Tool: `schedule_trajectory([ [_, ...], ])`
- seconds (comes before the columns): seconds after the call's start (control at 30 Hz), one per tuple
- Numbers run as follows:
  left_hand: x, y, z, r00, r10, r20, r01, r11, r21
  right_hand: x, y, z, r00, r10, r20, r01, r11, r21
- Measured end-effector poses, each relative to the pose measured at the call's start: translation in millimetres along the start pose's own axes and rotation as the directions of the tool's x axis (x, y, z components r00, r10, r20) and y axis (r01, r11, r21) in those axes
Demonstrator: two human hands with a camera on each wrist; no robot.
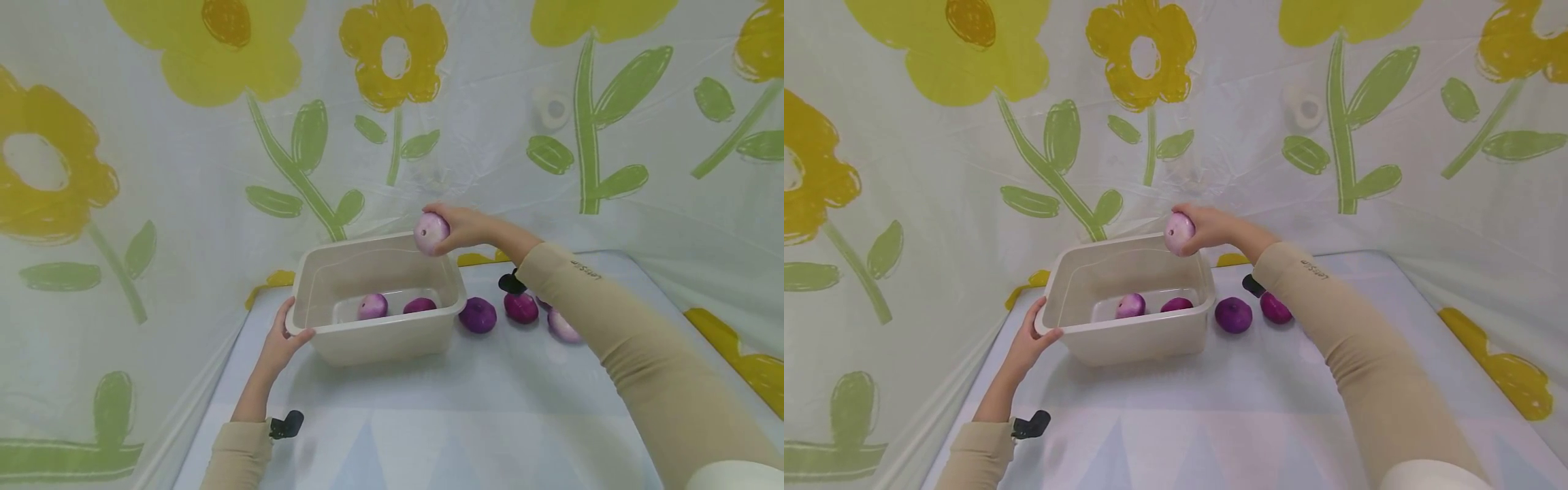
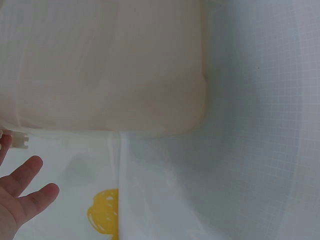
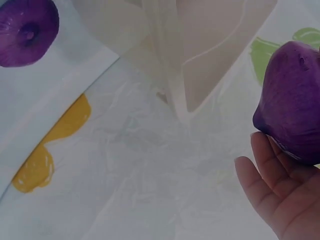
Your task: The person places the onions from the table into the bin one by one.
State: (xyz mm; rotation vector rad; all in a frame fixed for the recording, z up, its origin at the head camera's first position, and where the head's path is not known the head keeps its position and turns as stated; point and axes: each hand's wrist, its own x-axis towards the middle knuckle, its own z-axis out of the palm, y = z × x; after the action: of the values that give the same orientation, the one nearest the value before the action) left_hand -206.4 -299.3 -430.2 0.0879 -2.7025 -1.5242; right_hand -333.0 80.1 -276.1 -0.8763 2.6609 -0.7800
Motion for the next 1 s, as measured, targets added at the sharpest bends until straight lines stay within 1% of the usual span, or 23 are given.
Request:
schedule_trajectory([
  [0.2,-0.4,0.2,-0.6,1.000,0.016,0.000,-0.016,1.000,-0.005,12,-10,12,0.999,0.005,0.051,-0.005,1.000,-0.006],
  [0.33,-1.4,1.3,-0.4,1.000,0.021,0.001,-0.021,1.000,-0.008,20,-14,21,0.997,0.000,0.082,0.005,0.998,-0.060],
  [0.47,-2.2,2.6,-0.5,1.000,0.030,0.002,-0.030,0.999,-0.010,25,-18,28,0.994,0.027,0.102,-0.015,0.994,-0.110],
  [0.63,-2.5,3.7,-0.3,0.999,0.034,0.011,-0.034,0.999,-0.041,28,-25,32,0.990,0.055,0.133,-0.044,0.996,-0.083],
  [0.73,-2.4,3.8,0.1,1.000,0.024,0.014,-0.024,0.998,-0.052,28,-26,32,0.986,0.065,0.151,-0.056,0.996,-0.063],
  [0.87,-2.8,4.9,-0.2,1.000,0.009,0.017,-0.008,0.998,-0.059,28,-23,28,0.989,0.058,0.139,-0.050,0.997,-0.062],
  [0.93,-7.3,13.7,-0.8,1.000,-0.004,0.024,0.006,0.998,-0.069,25,-19,25,0.991,0.054,0.121,-0.047,0.997,-0.057],
  [1.0,-8.9,17.8,-1.7,0.999,-0.019,0.032,0.021,0.997,-0.078,20,-13,21,0.994,0.057,0.097,-0.053,0.998,-0.038],
])
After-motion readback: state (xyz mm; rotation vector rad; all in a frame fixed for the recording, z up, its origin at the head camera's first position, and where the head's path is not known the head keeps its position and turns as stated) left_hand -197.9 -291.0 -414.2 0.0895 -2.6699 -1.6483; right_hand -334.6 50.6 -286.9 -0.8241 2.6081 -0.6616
